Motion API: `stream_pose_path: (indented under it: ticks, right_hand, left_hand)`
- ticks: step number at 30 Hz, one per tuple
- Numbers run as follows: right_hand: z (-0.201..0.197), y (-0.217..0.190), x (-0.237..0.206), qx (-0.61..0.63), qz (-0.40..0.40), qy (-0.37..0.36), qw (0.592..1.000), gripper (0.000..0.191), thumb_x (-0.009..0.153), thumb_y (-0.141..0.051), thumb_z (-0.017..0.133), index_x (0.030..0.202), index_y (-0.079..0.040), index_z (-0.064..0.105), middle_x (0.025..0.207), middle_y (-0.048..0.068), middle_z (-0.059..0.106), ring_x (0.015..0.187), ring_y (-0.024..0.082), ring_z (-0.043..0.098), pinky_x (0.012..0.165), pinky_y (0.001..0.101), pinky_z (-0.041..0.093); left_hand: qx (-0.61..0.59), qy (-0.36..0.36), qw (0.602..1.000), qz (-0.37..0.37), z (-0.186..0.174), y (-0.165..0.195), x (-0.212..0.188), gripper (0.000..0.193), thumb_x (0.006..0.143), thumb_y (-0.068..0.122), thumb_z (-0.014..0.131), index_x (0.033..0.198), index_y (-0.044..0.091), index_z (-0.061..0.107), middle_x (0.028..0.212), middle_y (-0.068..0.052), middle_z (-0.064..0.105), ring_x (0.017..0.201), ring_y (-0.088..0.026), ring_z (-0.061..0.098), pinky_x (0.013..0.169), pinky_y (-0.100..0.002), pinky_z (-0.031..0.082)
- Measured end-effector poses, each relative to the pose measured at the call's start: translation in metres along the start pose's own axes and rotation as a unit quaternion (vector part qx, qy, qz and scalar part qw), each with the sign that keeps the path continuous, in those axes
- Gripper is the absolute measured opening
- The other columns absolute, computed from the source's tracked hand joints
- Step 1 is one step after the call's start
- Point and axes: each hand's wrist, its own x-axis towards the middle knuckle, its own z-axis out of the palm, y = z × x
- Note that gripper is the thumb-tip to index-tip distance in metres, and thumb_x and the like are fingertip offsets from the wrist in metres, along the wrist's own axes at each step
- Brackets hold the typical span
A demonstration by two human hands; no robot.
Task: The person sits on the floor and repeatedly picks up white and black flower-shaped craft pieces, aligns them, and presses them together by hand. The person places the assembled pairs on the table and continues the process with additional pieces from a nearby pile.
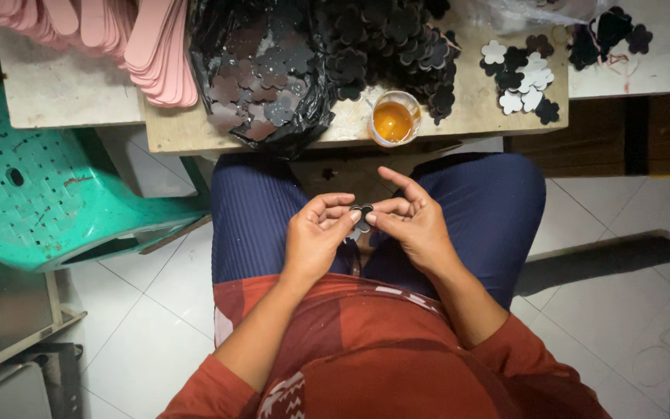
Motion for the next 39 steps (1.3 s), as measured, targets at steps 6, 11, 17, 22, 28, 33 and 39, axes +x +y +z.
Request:
stream_pose_path:
  ticks: [6, 11, 17, 22, 28, 33, 39]
  right_hand:
    - [0.001, -0.001, 0.0, -0.012, 0.0, 0.0, 1.0, 0.077, 0.085, 0.009, 0.074, 0.155, -0.001, 0.044, 0.095, 0.006, 0.073, 0.085, 0.01, 0.069, 0.078, 0.0224, 0.057]
    - [0.002, -0.001, 0.001, -0.002, 0.0, -0.009, 1.0, 0.078, 0.084, 0.01, 0.074, 0.154, -0.001, 0.042, 0.097, 0.009, 0.074, 0.088, 0.011, 0.071, 0.08, 0.0233, 0.058]
    - [-0.002, 0.006, 0.003, -0.011, 0.003, -0.01, 1.0, 0.079, 0.083, 0.008, 0.075, 0.154, -0.003, 0.043, 0.095, 0.007, 0.073, 0.087, 0.01, 0.07, 0.08, 0.023, 0.057]
    - [-0.002, 0.002, 0.004, -0.026, -0.007, 0.003, 1.0, 0.077, 0.085, 0.005, 0.075, 0.154, -0.003, 0.044, 0.093, 0.005, 0.072, 0.085, 0.009, 0.068, 0.078, 0.0233, 0.055]
    - [0.001, -0.012, 0.003, -0.028, 0.002, -0.022, 0.999, 0.074, 0.085, 0.003, 0.073, 0.152, -0.004, 0.042, 0.093, 0.004, 0.074, 0.085, 0.008, 0.07, 0.078, 0.0239, 0.056]
    - [-0.002, -0.02, 0.001, -0.005, 0.056, -0.039, 0.998, 0.068, 0.086, 0.003, 0.073, 0.149, 0.0, 0.049, 0.085, 0.005, 0.072, 0.077, 0.01, 0.069, 0.073, 0.0251, 0.055]
    - [-0.003, -0.03, 0.001, -0.027, 0.062, -0.016, 0.998, 0.066, 0.083, 0.003, 0.073, 0.144, -0.002, 0.05, 0.084, 0.004, 0.076, 0.078, 0.009, 0.07, 0.075, 0.0233, 0.055]
  left_hand:
    - [0.015, -0.005, 1.0, -0.012, -0.003, 0.0, 0.001, 0.031, 0.093, 0.004, 0.074, 0.122, -0.003, 0.067, 0.097, -0.005, 0.073, 0.083, -0.007, 0.067, 0.075, -0.02, 0.056]
    - [0.03, -0.007, 0.999, -0.019, -0.004, 0.003, 0.001, 0.032, 0.093, 0.006, 0.074, 0.123, -0.003, 0.067, 0.098, -0.005, 0.074, 0.085, -0.007, 0.068, 0.075, -0.02, 0.057]
    - [0.029, -0.007, 0.999, -0.025, -0.007, -0.003, 0.002, 0.032, 0.093, 0.004, 0.074, 0.124, -0.003, 0.067, 0.096, -0.005, 0.073, 0.084, -0.007, 0.068, 0.074, -0.021, 0.056]
    - [0.063, -0.019, 0.998, -0.004, -0.003, -0.002, 0.005, 0.042, 0.089, -0.003, 0.075, 0.13, 0.0, 0.063, 0.096, -0.003, 0.07, 0.085, -0.007, 0.066, 0.074, -0.019, 0.055]
    - [0.09, -0.022, 0.996, -0.001, 0.008, 0.017, 0.001, 0.058, 0.084, -0.006, 0.074, 0.139, 0.003, 0.057, 0.104, -0.004, 0.067, 0.085, -0.007, 0.068, 0.074, -0.02, 0.057]
    - [0.207, -0.041, 0.977, 0.041, 0.012, 0.031, -0.005, 0.066, 0.079, -0.006, 0.08, 0.14, 0.004, 0.057, 0.106, -0.007, 0.069, 0.089, -0.01, 0.071, 0.076, -0.023, 0.061]
    - [0.157, -0.056, 0.985, 0.042, 0.01, 0.024, 0.0, 0.067, 0.081, -0.007, 0.077, 0.143, 0.004, 0.055, 0.118, -0.011, 0.069, 0.093, -0.011, 0.072, 0.079, -0.024, 0.061]
